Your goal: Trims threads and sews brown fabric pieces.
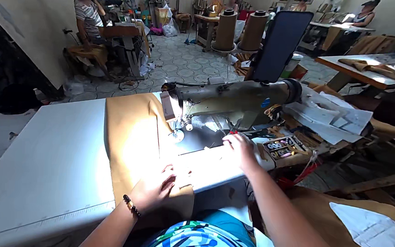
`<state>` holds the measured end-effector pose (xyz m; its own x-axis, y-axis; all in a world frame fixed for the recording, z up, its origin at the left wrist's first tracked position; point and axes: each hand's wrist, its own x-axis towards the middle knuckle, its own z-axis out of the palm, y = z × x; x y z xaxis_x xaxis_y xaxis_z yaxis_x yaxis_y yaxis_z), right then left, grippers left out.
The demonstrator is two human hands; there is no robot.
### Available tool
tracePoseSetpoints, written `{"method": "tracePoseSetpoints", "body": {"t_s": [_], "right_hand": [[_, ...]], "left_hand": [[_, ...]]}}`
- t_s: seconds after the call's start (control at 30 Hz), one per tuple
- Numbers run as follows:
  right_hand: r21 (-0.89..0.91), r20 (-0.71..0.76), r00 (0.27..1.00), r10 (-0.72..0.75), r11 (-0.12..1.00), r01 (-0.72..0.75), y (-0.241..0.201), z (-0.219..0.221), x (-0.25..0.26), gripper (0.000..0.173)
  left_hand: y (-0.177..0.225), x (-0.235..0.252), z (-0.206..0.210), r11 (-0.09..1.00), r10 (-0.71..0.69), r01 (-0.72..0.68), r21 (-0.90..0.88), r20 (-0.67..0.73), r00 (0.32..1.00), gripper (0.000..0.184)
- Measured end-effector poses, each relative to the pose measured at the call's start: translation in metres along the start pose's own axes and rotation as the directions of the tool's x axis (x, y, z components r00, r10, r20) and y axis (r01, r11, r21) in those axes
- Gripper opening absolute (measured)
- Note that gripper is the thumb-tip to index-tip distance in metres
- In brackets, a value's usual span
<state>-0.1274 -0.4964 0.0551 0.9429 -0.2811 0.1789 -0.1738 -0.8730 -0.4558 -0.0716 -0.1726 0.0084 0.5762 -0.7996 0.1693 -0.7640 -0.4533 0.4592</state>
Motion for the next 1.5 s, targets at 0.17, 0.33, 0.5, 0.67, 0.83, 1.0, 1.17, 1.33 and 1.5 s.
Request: {"method": "tracePoseSetpoints", "body": {"t_s": [0.17,0.33,0.5,0.67,0.83,1.0,1.17,1.33,1.5], "right_hand": [[-0.189,0.128,0.954,0.271,0.951,-0.245,0.040,-0.018,0.016,0.040],[-0.222,0.231,0.909,0.347,0.928,-0.298,0.033,-0.019,0.031,0.058],[-0.146,0.334,0.916,0.221,0.973,-0.181,0.014,-0.038,-0.009,0.065],[0.448,0.660,0.750,0.046,0.778,-0.441,0.000,-0.013,-0.096,0.045],[0.465,0.847,0.522,-0.102,0.617,-0.634,0.007,-0.001,-0.134,0.058],[0.457,0.843,0.528,-0.100,0.649,-0.608,-0.007,0.009,-0.129,0.055],[0.392,0.788,0.615,-0.020,0.787,-0.476,-0.025,0.027,-0.109,0.039],[0.336,0.737,0.676,0.006,0.864,-0.375,-0.028,0.039,-0.107,0.041],[0.391,0.641,0.766,-0.053,0.881,-0.266,-0.025,0.041,-0.110,0.041]], "left_hand": [[-0.003,0.000,0.014,0.967,0.248,-0.234,0.103,-0.144,0.958,0.026],[0.010,0.000,0.008,0.997,0.026,-0.021,-0.081,0.064,0.998,0.035],[-0.001,-0.002,0.032,0.953,0.297,-0.261,0.155,-0.302,0.906,0.030],[0.001,0.003,0.035,0.946,0.324,-0.308,0.102,-0.336,0.884,0.029],[0.015,0.013,0.034,0.961,0.270,-0.276,0.005,-0.231,0.935,0.028],[0.019,0.005,0.036,0.967,0.247,-0.256,-0.011,-0.218,0.944,0.032],[0.023,-0.001,0.038,0.965,0.254,-0.264,-0.010,-0.240,0.937,0.029],[0.022,-0.001,0.040,0.966,0.248,-0.258,-0.005,-0.257,0.934,0.028],[0.021,-0.002,0.040,0.969,0.230,-0.244,-0.025,-0.256,0.939,0.027]]}}
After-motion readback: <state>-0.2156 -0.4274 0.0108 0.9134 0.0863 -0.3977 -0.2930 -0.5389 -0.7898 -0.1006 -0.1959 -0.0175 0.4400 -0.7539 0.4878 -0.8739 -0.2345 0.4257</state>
